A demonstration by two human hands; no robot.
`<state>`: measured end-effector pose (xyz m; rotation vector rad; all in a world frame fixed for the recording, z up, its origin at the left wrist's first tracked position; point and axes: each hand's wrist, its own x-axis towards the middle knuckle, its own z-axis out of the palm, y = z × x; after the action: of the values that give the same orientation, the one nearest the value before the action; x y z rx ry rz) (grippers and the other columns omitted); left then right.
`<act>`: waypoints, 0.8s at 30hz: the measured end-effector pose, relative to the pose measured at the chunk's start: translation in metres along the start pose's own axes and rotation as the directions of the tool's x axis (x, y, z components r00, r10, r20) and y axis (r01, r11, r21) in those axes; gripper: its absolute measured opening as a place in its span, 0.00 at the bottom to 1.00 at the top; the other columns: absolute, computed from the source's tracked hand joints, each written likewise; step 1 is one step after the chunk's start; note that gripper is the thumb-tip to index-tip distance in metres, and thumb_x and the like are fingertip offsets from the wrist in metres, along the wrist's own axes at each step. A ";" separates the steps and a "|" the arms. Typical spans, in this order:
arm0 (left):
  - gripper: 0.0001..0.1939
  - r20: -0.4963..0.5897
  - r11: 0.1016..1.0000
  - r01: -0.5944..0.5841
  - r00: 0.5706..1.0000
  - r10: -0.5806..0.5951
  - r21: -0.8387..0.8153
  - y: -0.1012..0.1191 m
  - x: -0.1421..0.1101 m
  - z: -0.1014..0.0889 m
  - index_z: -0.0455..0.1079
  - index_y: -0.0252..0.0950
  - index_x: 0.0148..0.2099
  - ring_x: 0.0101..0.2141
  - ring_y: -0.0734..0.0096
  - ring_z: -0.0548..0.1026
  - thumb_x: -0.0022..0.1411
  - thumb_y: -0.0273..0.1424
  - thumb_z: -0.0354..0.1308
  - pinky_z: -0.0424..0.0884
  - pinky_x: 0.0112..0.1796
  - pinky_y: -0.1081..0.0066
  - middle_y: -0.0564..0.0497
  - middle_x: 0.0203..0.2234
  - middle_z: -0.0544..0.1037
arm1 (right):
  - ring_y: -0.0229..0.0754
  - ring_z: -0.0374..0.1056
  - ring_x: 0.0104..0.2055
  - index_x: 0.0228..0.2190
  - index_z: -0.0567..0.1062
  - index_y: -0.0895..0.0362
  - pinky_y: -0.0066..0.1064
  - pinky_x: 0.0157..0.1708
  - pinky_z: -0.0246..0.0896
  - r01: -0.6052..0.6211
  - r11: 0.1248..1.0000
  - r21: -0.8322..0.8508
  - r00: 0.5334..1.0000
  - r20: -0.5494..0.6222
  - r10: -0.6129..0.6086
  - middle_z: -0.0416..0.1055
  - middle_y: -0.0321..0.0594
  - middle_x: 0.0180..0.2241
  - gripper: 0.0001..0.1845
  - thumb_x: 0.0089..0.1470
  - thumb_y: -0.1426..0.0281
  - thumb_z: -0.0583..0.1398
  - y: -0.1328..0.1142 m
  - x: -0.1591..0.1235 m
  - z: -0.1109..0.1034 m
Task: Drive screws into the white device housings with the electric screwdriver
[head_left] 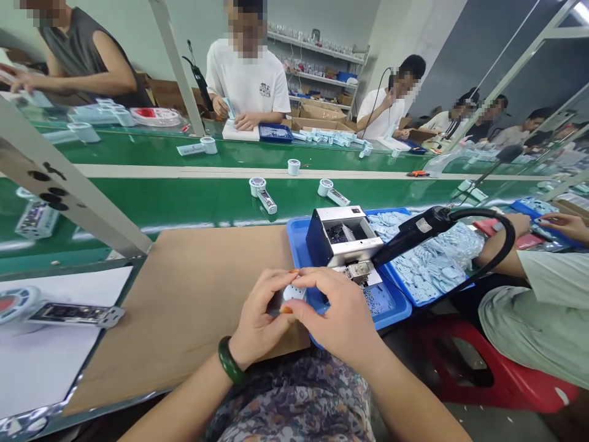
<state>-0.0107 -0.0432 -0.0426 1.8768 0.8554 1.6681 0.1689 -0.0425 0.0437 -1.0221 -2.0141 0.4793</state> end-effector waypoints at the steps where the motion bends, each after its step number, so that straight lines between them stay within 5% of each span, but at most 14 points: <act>1: 0.23 -0.006 1.000 0.008 1.000 -0.008 0.005 0.000 -0.001 0.001 0.72 0.52 0.68 0.48 0.59 0.78 0.73 0.43 0.65 0.78 0.47 0.63 0.44 0.50 0.78 | 0.48 0.84 0.49 0.43 0.81 0.53 0.39 0.47 0.77 -0.004 1.000 -0.003 1.000 0.003 0.004 0.87 0.41 0.47 0.07 0.62 0.67 0.69 0.000 0.000 0.000; 8: 0.33 0.056 0.990 0.137 0.989 -0.139 0.040 0.002 0.000 -0.005 0.69 0.50 0.73 0.38 0.63 0.76 0.70 0.49 0.66 0.77 0.38 0.67 0.46 0.42 0.78 | 0.45 0.82 0.57 0.55 0.80 0.55 0.40 0.55 0.77 0.234 0.972 0.000 0.963 0.137 -0.232 0.84 0.45 0.56 0.15 0.70 0.69 0.61 0.016 0.001 -0.010; 15: 0.40 0.144 0.987 0.159 0.977 -0.155 -0.012 -0.001 0.000 -0.016 0.53 0.52 0.80 0.58 0.49 0.75 0.73 0.52 0.60 0.75 0.58 0.53 0.40 0.63 0.75 | 0.46 0.80 0.58 0.58 0.81 0.50 0.43 0.56 0.78 0.193 0.981 -0.026 0.967 0.176 -0.185 0.81 0.42 0.60 0.18 0.72 0.70 0.59 0.022 0.006 -0.006; 18: 0.37 0.185 0.992 0.127 0.975 -0.127 0.009 -0.001 0.011 -0.020 0.56 0.52 0.79 0.52 0.53 0.76 0.75 0.53 0.56 0.77 0.54 0.57 0.42 0.56 0.77 | 0.46 0.79 0.60 0.59 0.79 0.51 0.43 0.59 0.77 0.221 0.975 0.005 0.958 0.184 -0.218 0.81 0.42 0.61 0.18 0.72 0.70 0.58 0.022 0.009 0.000; 22: 0.27 0.171 0.993 0.088 0.980 -0.101 0.083 0.000 0.018 -0.022 0.68 0.50 0.72 0.46 0.58 0.76 0.77 0.50 0.55 0.78 0.48 0.62 0.45 0.49 0.77 | 0.50 0.81 0.55 0.61 0.73 0.54 0.44 0.52 0.78 0.169 0.985 -0.039 0.985 0.050 -0.167 0.80 0.49 0.60 0.20 0.69 0.69 0.60 0.023 -0.008 0.004; 24: 0.23 0.163 0.992 0.082 0.982 -0.097 0.100 0.000 0.015 -0.024 0.72 0.48 0.68 0.46 0.58 0.78 0.78 0.48 0.55 0.78 0.47 0.63 0.45 0.49 0.79 | 0.49 0.80 0.48 0.57 0.73 0.51 0.43 0.48 0.78 0.123 0.992 -0.022 0.974 -0.190 -0.125 0.81 0.48 0.53 0.19 0.66 0.67 0.64 0.032 -0.023 -0.001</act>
<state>-0.0334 -0.0338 -0.0289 1.9776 0.9470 1.4168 0.1932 -0.0416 0.0132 -0.9058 -1.8966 0.2931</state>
